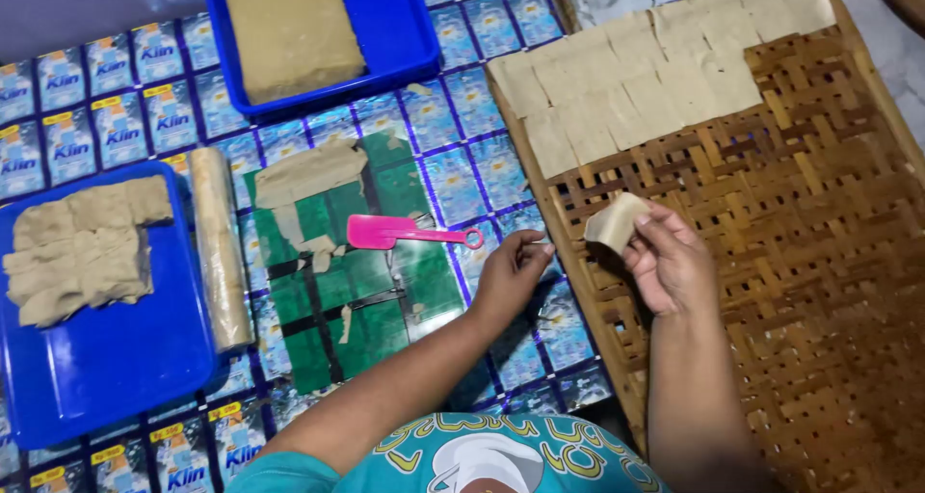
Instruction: Flattening, trimming, and arranging thin dough wrappers for food preparation at a floor-level workstation.
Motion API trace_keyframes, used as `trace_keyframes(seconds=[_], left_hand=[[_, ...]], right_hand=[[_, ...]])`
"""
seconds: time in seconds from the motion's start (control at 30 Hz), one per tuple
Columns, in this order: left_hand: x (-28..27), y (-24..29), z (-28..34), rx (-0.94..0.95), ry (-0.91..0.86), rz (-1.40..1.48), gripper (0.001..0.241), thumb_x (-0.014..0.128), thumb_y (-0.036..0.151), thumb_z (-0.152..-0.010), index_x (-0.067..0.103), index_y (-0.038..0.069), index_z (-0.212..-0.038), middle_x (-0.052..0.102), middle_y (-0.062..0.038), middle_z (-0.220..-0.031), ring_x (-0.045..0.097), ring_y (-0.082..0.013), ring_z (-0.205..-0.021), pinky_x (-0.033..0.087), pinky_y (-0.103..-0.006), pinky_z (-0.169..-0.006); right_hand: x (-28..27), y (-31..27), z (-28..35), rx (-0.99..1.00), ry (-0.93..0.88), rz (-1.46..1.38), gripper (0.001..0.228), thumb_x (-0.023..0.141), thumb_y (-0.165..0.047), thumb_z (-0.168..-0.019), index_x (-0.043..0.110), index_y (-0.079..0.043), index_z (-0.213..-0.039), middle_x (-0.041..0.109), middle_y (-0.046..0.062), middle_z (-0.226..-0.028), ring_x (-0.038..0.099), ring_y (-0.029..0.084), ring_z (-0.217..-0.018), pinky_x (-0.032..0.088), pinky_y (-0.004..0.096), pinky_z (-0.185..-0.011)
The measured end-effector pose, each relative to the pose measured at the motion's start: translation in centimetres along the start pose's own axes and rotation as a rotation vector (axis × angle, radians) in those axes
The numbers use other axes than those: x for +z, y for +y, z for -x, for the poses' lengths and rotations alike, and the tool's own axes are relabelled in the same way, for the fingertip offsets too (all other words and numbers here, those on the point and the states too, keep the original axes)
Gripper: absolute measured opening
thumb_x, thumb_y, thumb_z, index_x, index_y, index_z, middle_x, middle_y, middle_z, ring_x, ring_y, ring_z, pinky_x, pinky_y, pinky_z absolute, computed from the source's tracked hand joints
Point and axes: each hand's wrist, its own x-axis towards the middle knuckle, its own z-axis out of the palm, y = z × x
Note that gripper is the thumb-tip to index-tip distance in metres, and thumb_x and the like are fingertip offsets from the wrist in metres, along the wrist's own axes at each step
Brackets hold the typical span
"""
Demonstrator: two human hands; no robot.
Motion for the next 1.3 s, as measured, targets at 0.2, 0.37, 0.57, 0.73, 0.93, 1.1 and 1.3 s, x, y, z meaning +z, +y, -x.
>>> trace_keyframes(seconds=[0.2, 0.37, 0.57, 0.73, 0.93, 1.1, 1.3], left_hand=[[1.1, 1.7, 2.6, 0.715, -0.192, -0.713, 0.061, 0.063, 0.032, -0.096, 0.044, 0.004, -0.147, 0.041, -0.02, -0.158, 0.028, -0.0421, -0.153, 0.022, -0.0562, -0.126], [1.4, 0.8, 2.5, 0.714, -0.231, -0.851, 0.07, 0.06, 0.036, -0.097, 0.035, 0.004, -0.154, 0.029, -0.019, -0.166, 0.022, -0.0378, -0.157, 0.014, -0.0529, -0.128], [1.5, 1.4, 2.6, 0.692, -0.229, -0.868, 0.07, 0.059, 0.038, -0.097, 0.036, 0.004, -0.153, 0.03, -0.019, -0.166, 0.023, -0.0366, -0.156, 0.014, -0.053, -0.128], [1.5, 1.4, 2.5, 0.698, -0.224, -0.864, 0.068, 0.06, 0.037, -0.098, 0.037, 0.003, -0.152, 0.031, -0.019, -0.165, 0.024, -0.0364, -0.156, 0.013, -0.0541, -0.127], [1.4, 1.5, 2.3, 0.678, -0.234, -0.85, 0.067, 0.061, 0.036, -0.098, 0.039, 0.003, -0.151, 0.032, -0.018, -0.165, 0.024, -0.0361, -0.156, 0.012, -0.0559, -0.127], [1.6, 1.6, 2.4, 0.666, -0.232, -0.872, 0.063, 0.053, 0.04, -0.101, 0.039, 0.004, -0.151, 0.031, -0.018, -0.165, 0.023, -0.0356, -0.156, 0.008, -0.0582, -0.127], [1.5, 1.5, 2.5, 0.689, -0.221, -0.839, 0.065, 0.057, 0.038, -0.1, 0.038, 0.003, -0.152, 0.033, -0.017, -0.165, 0.024, -0.0351, -0.156, 0.009, -0.0581, -0.128]], right_hand=[[-4.1, -9.9, -1.4, -0.159, 0.18, 0.029, 0.019, 0.06, 0.001, -0.099, 0.066, 0.001, -0.118, 0.069, 0.014, -0.106, 0.073, 0.015, -0.083, 0.067, 0.016, -0.066], [-4.2, -15.5, -8.5, -0.125, 0.475, 0.295, 0.018, 0.058, -0.004, -0.101, 0.07, -0.008, -0.114, 0.073, 0.005, -0.104, 0.078, 0.008, -0.084, 0.072, 0.011, -0.072], [-3.4, -20.0, -20.1, -0.105, 0.486, 0.142, 0.022, 0.058, -0.001, -0.097, 0.068, -0.004, -0.117, 0.073, 0.012, -0.107, 0.081, 0.014, -0.082, 0.08, 0.022, -0.077], [-6.8, -18.9, -28.3, -0.112, 0.473, -0.262, 0.036, 0.066, 0.012, -0.094, 0.066, -0.002, -0.126, 0.07, 0.013, -0.092, 0.065, 0.016, -0.066, 0.073, 0.036, -0.072], [-11.1, -16.2, -30.6, 0.033, 0.616, 0.157, 0.024, 0.063, -0.003, -0.096, 0.072, -0.015, -0.114, 0.07, 0.002, -0.091, 0.065, 0.006, -0.07, 0.061, 0.015, -0.058], [-9.3, -16.1, -27.9, -0.029, 0.683, 0.242, 0.026, 0.061, -0.004, -0.096, 0.073, -0.01, -0.117, 0.074, 0.004, -0.097, 0.072, 0.003, -0.069, 0.068, 0.01, -0.059], [-10.8, -14.9, -28.9, -0.099, 0.661, 0.206, 0.027, 0.059, -0.001, -0.092, 0.069, -0.009, -0.117, 0.074, 0.007, -0.103, 0.08, 0.013, -0.086, 0.078, 0.024, -0.08]])
